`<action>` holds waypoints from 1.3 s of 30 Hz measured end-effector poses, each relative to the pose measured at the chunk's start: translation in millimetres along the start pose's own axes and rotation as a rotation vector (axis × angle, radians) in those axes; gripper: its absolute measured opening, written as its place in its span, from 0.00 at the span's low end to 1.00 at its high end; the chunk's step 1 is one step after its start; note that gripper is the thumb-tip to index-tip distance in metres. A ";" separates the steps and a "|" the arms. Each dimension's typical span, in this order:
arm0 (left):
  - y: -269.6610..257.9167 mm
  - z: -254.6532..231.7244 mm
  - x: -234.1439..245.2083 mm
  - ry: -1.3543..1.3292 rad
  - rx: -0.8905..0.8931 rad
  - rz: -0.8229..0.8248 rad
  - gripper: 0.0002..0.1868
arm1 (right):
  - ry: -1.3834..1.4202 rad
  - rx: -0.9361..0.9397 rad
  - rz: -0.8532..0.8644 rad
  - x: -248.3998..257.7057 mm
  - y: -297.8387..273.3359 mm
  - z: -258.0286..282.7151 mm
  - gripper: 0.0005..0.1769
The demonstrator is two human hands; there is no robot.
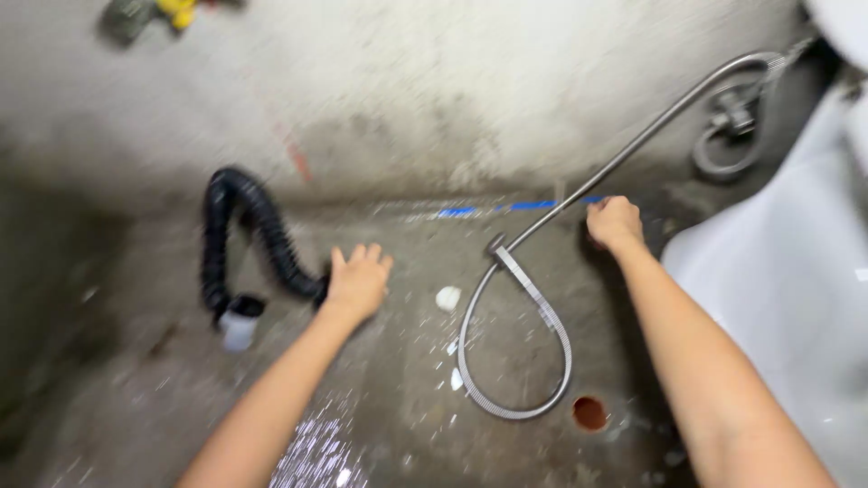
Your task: The person rinses a drain pipe and bidet sprayer with water, cleans the drain pipe with a brush, and then attaches the pipe back to the sink basin.
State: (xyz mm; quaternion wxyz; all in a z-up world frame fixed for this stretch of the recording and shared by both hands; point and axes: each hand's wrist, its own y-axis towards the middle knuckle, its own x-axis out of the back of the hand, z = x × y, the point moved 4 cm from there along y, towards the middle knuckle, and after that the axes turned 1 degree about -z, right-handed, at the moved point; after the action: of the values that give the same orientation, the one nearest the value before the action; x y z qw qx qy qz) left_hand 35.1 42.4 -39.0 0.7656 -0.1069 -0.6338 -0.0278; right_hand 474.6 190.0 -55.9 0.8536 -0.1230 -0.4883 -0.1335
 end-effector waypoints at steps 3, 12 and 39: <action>55.2 -60.8 22.8 -0.415 0.047 -0.003 0.22 | 1.109 -0.229 -0.141 14.5 57.7 -31.4 0.16; 215.4 -230.3 105.6 -1.143 -0.031 -0.287 0.12 | 2.058 -0.446 -0.371 58.4 163.0 -80.7 0.22; 104.6 -114.8 69.2 -0.590 0.133 -0.019 0.11 | -0.398 0.427 0.361 -137.9 -97.5 59.8 0.43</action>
State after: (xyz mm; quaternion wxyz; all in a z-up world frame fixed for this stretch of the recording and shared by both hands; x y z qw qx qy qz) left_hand 178.0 128.1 -4.8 0.5533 -0.0540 -0.8303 0.0391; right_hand 325.6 134.1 -138.2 0.7579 -0.0497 -0.6326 0.1514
